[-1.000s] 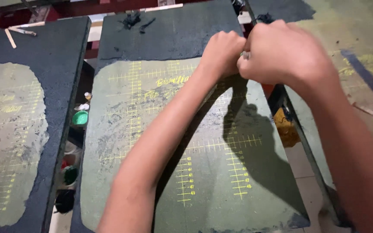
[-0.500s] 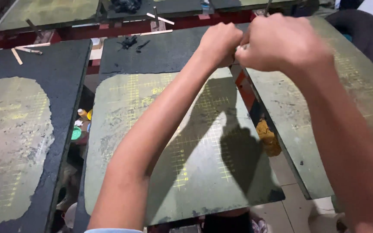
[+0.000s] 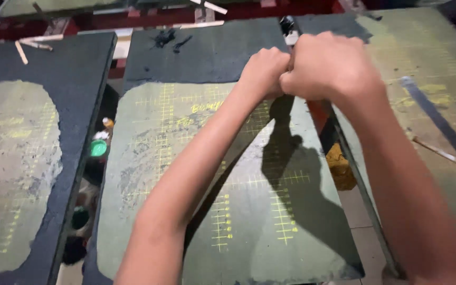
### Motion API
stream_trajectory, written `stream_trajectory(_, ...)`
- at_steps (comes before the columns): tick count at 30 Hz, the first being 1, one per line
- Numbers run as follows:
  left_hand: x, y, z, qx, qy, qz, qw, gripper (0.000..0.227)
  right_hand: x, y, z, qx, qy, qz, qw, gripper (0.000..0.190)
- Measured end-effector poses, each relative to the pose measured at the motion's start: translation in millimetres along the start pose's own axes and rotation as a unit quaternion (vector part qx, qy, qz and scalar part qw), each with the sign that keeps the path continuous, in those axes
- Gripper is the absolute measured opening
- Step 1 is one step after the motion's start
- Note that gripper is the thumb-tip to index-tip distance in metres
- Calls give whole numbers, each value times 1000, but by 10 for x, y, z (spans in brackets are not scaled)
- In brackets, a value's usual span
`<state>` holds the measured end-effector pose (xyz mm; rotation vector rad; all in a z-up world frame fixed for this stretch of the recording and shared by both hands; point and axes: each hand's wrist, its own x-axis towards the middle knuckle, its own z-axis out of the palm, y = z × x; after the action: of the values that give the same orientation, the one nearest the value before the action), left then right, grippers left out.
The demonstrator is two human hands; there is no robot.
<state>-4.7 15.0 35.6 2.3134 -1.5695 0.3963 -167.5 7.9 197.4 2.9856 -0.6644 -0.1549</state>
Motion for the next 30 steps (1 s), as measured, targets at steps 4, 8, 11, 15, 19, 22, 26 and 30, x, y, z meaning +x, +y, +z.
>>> stream_trajectory(4, 29, -47, 56, -5, 10, -46, 999, 11, -59, -33, -89, 4, 3, -19, 1000, 26)
stream_trajectory(8, -29, -56, 39, -8, -12, -79, 997, 19, -15, -15, -11, 35, 35, -37, 998, 28)
stream_trajectory(11, 76, -74, 22, -35, 21, -44, 998, 17, -44, -4, -103, 29, 26, -27, 999, 26)
stream_trajectory(15, 64, -8, -274, -27, -112, -26, 993, 17, -183, -117, -271, -10, -38, -2, 999, 22)
stream_trajectory(19, -110, 15, -398, -52, -109, -15, 993, 10, -240, -207, -226, -78, -65, -1, 995, 35)
stream_trajectory(22, -237, 43, -433, -82, -83, -33, 993, 17, 61, -50, 160, -90, -15, -22, 996, 42)
stream_trajectory(26, -196, -8, -222, -53, -46, 25, 997, 9, 0, -89, 131, -89, -10, -33, 995, 40)
stream_trajectory(30, -247, 73, -597, -67, -66, 20, 995, 5, -206, -255, -225, -93, -31, 3, 995, 40)
